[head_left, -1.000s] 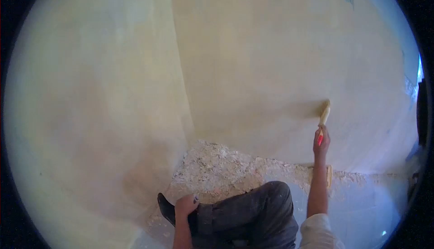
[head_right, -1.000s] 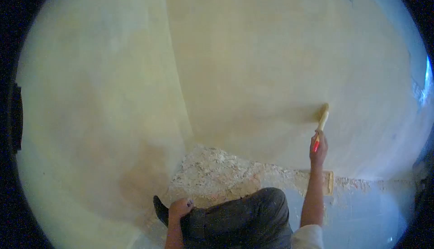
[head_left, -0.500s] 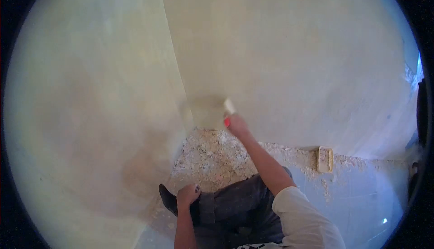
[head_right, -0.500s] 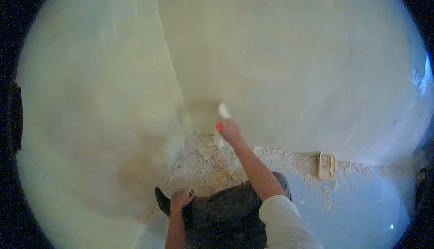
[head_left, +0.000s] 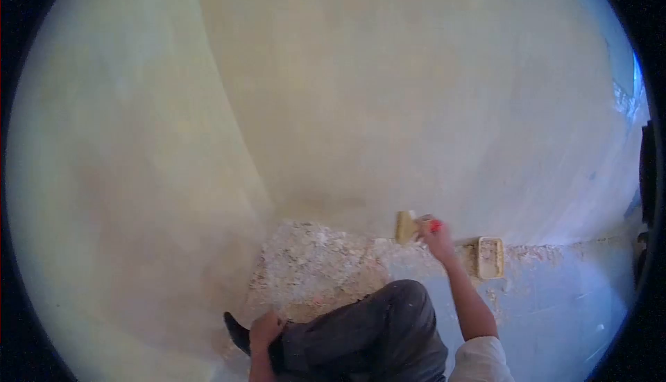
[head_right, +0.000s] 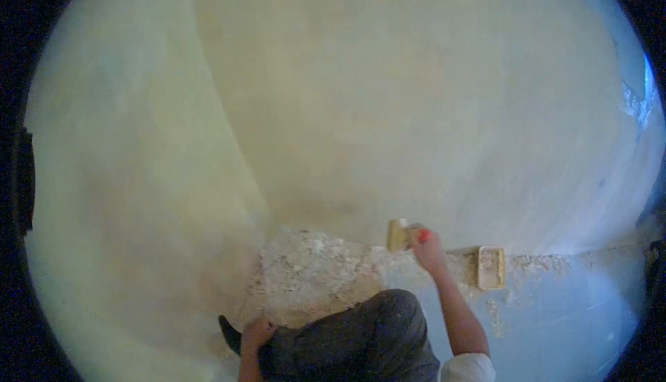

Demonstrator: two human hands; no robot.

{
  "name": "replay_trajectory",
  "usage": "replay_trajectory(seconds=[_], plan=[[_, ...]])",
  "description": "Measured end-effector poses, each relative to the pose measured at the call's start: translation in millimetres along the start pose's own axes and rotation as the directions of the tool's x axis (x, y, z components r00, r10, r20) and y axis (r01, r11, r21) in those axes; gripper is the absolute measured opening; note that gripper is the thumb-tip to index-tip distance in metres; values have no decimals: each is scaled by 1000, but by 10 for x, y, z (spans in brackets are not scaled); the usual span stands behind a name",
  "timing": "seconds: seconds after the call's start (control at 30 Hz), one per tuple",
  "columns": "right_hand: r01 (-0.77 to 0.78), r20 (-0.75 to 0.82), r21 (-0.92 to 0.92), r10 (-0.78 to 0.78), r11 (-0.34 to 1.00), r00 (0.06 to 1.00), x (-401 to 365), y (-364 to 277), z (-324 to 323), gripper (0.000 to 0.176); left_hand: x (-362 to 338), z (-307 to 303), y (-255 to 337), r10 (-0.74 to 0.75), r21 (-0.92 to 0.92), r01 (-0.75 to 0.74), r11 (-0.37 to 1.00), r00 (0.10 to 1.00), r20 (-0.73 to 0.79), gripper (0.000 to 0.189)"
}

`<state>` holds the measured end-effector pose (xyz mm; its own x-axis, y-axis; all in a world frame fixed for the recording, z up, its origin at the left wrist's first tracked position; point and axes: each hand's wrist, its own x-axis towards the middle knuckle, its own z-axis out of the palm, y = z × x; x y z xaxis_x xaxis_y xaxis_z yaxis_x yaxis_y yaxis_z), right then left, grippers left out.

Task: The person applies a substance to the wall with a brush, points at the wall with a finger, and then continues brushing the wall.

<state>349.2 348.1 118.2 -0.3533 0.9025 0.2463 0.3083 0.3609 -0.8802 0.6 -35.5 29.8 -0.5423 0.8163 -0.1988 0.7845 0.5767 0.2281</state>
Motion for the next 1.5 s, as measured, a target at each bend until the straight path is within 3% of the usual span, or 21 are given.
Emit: replay_trajectory(seconds=[0.1,0.17,0.23,0.3,0.43,0.5,0.57,0.63,0.7,1.13,1.23,1.3,1.33,1.4,1.47,1.5], plan=[[-70,-253,22,73,997,965,-393,19,-1067,24,31,100,-48,31,40,-27,999,996,-82,40],[-61,-435,-150,-11,987,900,-565,345,-1605,27,5,-55,85,46,58,-45,997,999,-12,39],[-204,-567,-223,44,953,823,-721,705,-2030,31,56,-88,111,57,88,-63,994,996,62,37],[-194,-631,-261,-15,946,775,-871,745,-2262,34,160,32,12,9,88,-13,996,999,49,36],[-314,-591,-171,158,934,791,-936,998,-2524,38,150,-92,180,17,46,-21,999,995,95,40],[-379,-549,-141,246,915,799,-901,1127,-2550,40,74,-189,366,-99,110,85,990,986,131,45],[-456,-471,-400,249,795,846,-863,1259,-2495,47,81,-183,353,-100,118,84,989,986,134,46],[-491,-454,-380,304,784,838,-816,1439,-2428,54,84,-189,348,-99,112,85,990,987,129,48],[-551,-481,-567,297,612,825,-778,1768,-2426,57,79,-216,371,-88,84,74,994,982,168,46],[-564,-485,-458,339,687,807,-814,2160,-2333,61,72,-231,430,-109,83,96,992,980,166,39],[-531,-486,-482,291,697,824,-856,1990,-2276,47,60,-234,418,-121,105,106,989,982,146,38],[-553,-406,-291,423,780,810,-904,1796,-2242,40,82,-199,350,-89,102,74,992,984,155,39],[-552,-402,-297,422,779,813,-941,1789,-2261,40,86,-185,345,-94,99,79,992,983,158,39],[-345,-373,-254,237,904,897,-994,1912,-2342,31,88,-219,375,-121,84,107,991,973,196,39],[-366,-337,-299,261,882,905,-1120,2054,-2562,18,97,-187,321,-82,33,77,996,975,204,39],[-209,-278,-342,113,916,954,-1170,2441,-2749,15,127,88,19,46,-5,-46,999,995,92,40]])
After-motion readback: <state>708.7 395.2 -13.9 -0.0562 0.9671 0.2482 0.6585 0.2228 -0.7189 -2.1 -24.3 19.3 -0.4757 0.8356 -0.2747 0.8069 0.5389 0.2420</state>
